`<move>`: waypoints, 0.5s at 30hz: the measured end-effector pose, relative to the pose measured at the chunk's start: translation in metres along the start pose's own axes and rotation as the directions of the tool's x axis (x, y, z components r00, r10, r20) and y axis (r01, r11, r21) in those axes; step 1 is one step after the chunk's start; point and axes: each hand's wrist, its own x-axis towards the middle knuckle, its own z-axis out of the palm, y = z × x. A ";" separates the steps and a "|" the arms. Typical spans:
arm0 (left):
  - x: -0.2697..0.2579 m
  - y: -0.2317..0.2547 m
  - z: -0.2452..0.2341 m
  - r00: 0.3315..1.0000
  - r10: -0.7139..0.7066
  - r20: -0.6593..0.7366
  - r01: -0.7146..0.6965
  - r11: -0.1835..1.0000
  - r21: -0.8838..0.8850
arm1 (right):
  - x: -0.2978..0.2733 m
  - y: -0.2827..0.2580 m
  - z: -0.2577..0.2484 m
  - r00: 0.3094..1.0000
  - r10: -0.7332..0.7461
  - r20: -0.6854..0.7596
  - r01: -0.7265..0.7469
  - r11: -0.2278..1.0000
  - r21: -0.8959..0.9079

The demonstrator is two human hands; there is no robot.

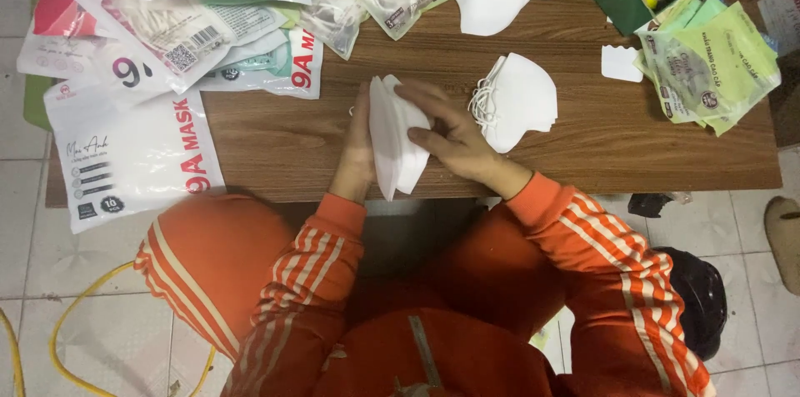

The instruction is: Picking up individual face masks from a pile, inspecting them, and stacking them neatly on a wooden surface for packaging.

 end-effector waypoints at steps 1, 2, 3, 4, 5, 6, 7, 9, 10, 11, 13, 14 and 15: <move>0.003 -0.001 -0.002 1.000 0.000 0.000 0.000 1.000 0.000 | -0.001 0.002 0.001 1.000 0.000 0.001 0.000 1.000 0.000; 0.006 -0.003 -0.003 1.000 0.000 -0.013 0.000 1.000 0.002 | -0.001 0.003 0.002 1.000 -0.014 -0.006 0.014 1.000 0.016; 0.009 -0.004 -0.005 1.000 0.000 -0.025 0.000 1.000 0.005 | -0.002 0.005 0.002 1.000 -0.028 -0.013 0.029 0.999 0.031; 0.012 -0.005 -0.008 1.000 0.001 -0.025 -0.001 1.000 0.004 | -0.004 0.012 0.001 1.000 -0.028 -0.013 0.029 0.999 0.032; 0.016 -0.006 -0.010 1.000 -0.002 -0.031 0.001 1.000 -0.009 | -0.007 0.018 0.000 1.000 -0.015 -0.012 0.015 0.999 0.044; 0.020 -0.007 -0.012 0.999 -0.004 -0.038 0.003 1.000 -0.023 | -0.009 0.025 -0.001 1.000 -0.001 -0.011 0.002 0.998 0.057; 0.019 -0.006 -0.012 0.999 -0.004 -0.038 0.003 1.000 -0.023 | -0.010 0.025 -0.002 1.000 -0.001 -0.011 0.002 0.998 0.057; 0.017 -0.006 -0.011 0.999 0.015 -0.030 -0.014 0.999 0.035 | -0.010 0.025 -0.003 1.000 -0.008 -0.006 0.008 0.999 0.031; 0.018 -0.006 -0.013 0.999 0.014 -0.030 -0.013 0.999 0.035 | -0.010 0.024 -0.004 1.000 -0.007 -0.006 0.008 0.999 0.031; 0.018 -0.007 -0.014 0.999 0.013 -0.037 -0.012 0.999 0.038 | -0.010 0.023 -0.004 1.000 0.005 0.001 -0.005 0.999 0.033; 0.019 -0.007 -0.015 0.999 0.012 -0.045 -0.010 0.999 0.041 | -0.010 0.022 -0.005 1.000 0.018 0.007 -0.018 0.999 0.034; 0.019 -0.006 -0.015 0.999 0.014 -0.051 -0.011 0.999 0.046 | -0.009 0.022 -0.005 1.000 0.010 0.002 -0.011 0.999 0.052; 0.020 -0.005 -0.015 0.998 0.017 -0.057 -0.014 0.999 0.053 | -0.008 0.023 -0.006 1.000 0.001 -0.003 -0.001 0.998 0.070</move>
